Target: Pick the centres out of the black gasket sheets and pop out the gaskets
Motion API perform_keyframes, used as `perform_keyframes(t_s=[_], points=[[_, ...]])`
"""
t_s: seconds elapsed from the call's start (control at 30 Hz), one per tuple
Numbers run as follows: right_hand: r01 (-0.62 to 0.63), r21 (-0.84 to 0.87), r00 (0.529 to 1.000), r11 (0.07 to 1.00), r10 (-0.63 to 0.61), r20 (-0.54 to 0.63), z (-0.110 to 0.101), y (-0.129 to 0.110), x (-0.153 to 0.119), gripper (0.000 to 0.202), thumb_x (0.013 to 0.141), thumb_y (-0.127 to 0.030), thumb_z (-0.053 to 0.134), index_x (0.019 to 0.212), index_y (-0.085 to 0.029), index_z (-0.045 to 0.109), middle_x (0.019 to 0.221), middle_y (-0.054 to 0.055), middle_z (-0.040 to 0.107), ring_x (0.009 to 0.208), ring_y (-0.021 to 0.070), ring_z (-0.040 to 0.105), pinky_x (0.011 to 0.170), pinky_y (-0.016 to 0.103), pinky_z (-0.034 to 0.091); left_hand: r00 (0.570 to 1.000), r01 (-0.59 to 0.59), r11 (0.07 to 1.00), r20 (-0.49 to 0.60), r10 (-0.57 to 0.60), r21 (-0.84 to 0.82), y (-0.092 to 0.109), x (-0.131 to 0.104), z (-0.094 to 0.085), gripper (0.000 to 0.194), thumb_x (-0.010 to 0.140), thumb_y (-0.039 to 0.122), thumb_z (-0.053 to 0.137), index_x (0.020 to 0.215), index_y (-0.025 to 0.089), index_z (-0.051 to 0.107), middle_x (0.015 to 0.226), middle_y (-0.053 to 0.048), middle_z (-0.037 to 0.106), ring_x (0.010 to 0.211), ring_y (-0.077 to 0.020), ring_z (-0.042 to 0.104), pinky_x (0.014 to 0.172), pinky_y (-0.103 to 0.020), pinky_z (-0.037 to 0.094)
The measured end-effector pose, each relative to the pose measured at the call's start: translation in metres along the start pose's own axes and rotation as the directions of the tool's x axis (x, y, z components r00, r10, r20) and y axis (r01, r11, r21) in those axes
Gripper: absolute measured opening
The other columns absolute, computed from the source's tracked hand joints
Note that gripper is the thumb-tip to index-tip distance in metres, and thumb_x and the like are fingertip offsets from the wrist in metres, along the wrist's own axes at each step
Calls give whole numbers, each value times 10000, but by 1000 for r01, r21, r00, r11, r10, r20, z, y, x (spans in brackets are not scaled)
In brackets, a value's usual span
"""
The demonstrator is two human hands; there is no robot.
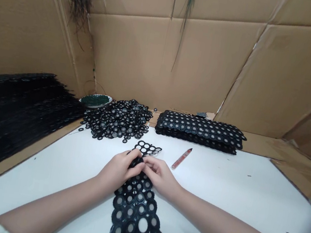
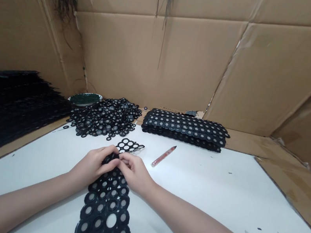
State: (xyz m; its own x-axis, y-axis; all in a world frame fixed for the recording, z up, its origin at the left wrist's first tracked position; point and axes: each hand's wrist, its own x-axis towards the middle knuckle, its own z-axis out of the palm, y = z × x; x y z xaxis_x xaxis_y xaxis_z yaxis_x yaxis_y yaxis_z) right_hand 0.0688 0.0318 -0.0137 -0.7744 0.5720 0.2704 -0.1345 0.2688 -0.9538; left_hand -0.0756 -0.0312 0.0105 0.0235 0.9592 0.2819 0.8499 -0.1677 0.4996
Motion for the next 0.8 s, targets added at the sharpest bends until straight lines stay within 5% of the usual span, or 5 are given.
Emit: perform_keyframes(t_s=[0.2,0.33,0.4,0.53,0.8], points=[[-27,-17,1000,999,27,9,1,1,1,204,832,-291,425,688,-167,498,649,-13,458,625,114,414,591,248,307,998,-6,1000,62,7,-20,3,-2,-2,92,799,286,421,777,211,470,709,4,562,649,-146,524,608,-245,385],[-74,10,996,997,74,-52,3,-1,3,213,817,-339,443,683,-174,448,623,-32,403,592,102,372,560,236,283,996,25,993,-76,-34,-116,2,1,-8,132,793,255,404,732,201,509,636,17,548,603,-130,503,579,-233,362],[-129,28,984,991,132,-117,4,0,4,240,814,-366,437,667,-177,417,602,-40,375,573,97,354,544,232,269,961,124,949,-202,-187,-290,-9,8,-15,156,783,278,421,712,195,532,588,25,518,544,-111,470,519,-217,342],[-207,40,961,978,211,-178,4,4,4,273,805,-379,441,627,-185,370,565,-51,337,538,92,330,517,229,245,794,259,751,-309,-523,-607,-43,22,-32,192,773,330,393,732,189,517,470,66,345,383,-70,300,365,-178,213],[-199,41,965,979,204,-164,4,3,3,291,809,-406,443,633,-185,374,595,-38,364,567,101,351,532,233,261,735,429,622,-146,-662,-655,-81,41,-50,175,791,280,416,763,144,523,470,68,352,339,-38,276,324,-161,203]])
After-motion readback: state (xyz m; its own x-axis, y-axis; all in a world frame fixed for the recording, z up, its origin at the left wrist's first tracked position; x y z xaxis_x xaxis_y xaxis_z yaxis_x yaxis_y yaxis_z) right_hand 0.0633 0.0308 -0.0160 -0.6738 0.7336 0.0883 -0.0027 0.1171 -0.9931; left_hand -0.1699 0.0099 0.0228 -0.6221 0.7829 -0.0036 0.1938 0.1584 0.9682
